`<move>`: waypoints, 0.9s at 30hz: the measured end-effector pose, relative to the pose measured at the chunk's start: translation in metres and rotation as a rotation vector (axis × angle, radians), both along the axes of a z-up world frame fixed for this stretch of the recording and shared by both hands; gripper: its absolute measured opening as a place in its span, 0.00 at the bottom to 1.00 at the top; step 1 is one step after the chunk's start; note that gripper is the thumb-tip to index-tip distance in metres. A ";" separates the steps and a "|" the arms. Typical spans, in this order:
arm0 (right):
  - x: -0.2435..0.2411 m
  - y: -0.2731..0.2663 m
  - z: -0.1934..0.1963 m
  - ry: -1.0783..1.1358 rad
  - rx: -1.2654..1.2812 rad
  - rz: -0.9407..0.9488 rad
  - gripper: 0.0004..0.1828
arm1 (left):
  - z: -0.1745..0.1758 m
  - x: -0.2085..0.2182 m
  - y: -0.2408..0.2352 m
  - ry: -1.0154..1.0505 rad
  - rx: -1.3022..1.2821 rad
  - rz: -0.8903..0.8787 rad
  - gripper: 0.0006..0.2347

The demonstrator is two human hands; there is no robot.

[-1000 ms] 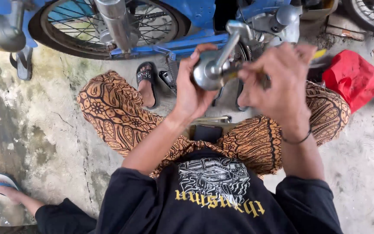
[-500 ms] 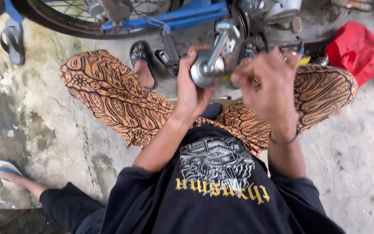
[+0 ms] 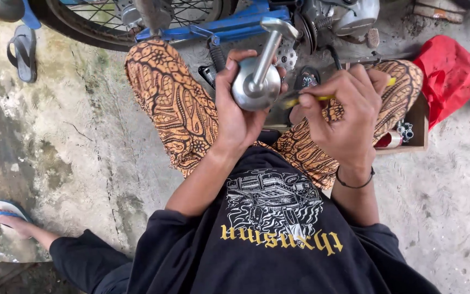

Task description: The person sits on the floor and cleans a circular metal motorcycle part using a yellow brush. They scrub the surface and the holes of the part thoroughly while holding it in their left hand.

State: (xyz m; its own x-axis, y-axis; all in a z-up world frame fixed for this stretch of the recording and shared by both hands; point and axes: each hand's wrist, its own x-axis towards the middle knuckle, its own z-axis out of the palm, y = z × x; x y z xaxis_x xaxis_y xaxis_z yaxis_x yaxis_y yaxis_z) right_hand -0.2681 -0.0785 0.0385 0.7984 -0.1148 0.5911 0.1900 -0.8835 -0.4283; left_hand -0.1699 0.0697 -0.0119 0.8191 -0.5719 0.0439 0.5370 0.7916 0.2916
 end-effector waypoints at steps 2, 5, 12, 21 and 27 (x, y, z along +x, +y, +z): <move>0.006 0.004 0.003 -0.025 -0.049 -0.018 0.16 | 0.008 -0.001 0.000 -0.032 0.023 -0.005 0.10; 0.002 0.008 -0.002 -0.034 -0.115 -0.071 0.20 | 0.014 -0.009 0.000 -0.032 0.033 -0.023 0.11; -0.001 0.009 0.000 -0.004 -0.187 -0.136 0.25 | 0.013 -0.016 0.009 0.028 0.090 0.007 0.12; -0.018 0.022 0.016 0.099 -0.122 -0.084 0.24 | 0.012 -0.022 0.011 0.048 0.136 -0.046 0.12; -0.031 0.024 0.032 0.075 -0.060 -0.126 0.22 | 0.019 -0.032 0.008 0.046 0.124 -0.073 0.11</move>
